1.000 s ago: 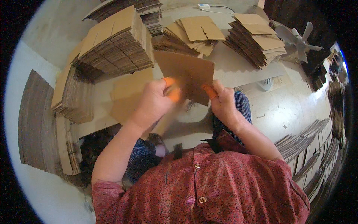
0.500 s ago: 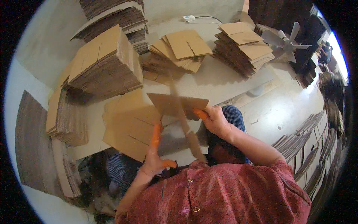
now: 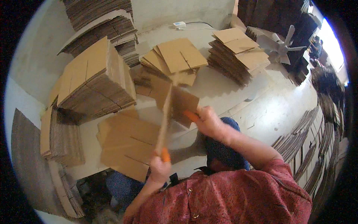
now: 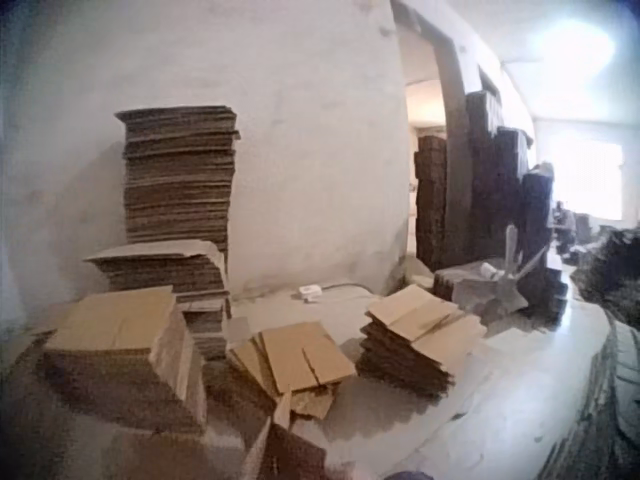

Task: The person sits on the floor and uses an orange utility knife to cut rectangular pieces of cardboard. They repeatedly pick up a piece, score it along a line, and separate it into smaller sections, stacking the finished pieces to the right.

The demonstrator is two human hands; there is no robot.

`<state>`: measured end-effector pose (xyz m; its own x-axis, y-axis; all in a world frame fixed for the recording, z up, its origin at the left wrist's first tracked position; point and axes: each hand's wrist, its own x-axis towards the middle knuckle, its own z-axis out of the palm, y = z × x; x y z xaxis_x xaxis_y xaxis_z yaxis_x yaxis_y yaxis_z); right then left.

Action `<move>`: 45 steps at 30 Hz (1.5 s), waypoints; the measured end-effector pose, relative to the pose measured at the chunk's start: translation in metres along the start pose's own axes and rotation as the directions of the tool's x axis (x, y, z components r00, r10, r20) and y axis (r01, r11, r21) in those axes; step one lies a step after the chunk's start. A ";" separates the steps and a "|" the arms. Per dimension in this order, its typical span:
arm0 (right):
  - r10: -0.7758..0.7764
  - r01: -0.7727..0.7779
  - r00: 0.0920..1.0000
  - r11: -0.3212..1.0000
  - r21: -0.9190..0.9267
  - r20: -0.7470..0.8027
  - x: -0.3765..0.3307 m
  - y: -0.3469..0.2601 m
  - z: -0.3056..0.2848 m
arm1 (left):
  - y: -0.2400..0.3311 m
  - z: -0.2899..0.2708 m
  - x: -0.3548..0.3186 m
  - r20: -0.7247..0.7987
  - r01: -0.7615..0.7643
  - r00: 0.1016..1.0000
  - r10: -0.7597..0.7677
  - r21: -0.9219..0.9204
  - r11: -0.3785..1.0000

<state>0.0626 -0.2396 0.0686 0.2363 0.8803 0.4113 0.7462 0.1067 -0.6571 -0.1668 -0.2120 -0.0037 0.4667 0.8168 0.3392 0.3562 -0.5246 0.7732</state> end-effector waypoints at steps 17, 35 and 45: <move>0.538 -0.526 0.840 0.771 -0.358 -0.077 0.211 0.166 -0.045 | 0.006 -0.031 0.024 -0.201 0.107 0.974 -0.106 -0.004 0.994; 0.106 -0.311 0.923 0.770 -0.557 -0.370 0.196 0.120 -0.083 | 0.013 -0.032 0.023 -0.129 0.201 0.966 -0.224 -0.172 0.964; 0.104 -0.338 0.905 0.765 -0.548 -0.413 0.192 0.081 -0.093 | 0.009 -0.030 0.022 -0.143 0.173 0.968 -0.205 -0.204 0.964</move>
<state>0.2262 -0.1053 0.1533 0.5485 0.6165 0.5648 0.8320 -0.4695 -0.2955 -0.1778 -0.1909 0.0267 0.2630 0.9327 0.2470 0.2593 -0.3149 0.9130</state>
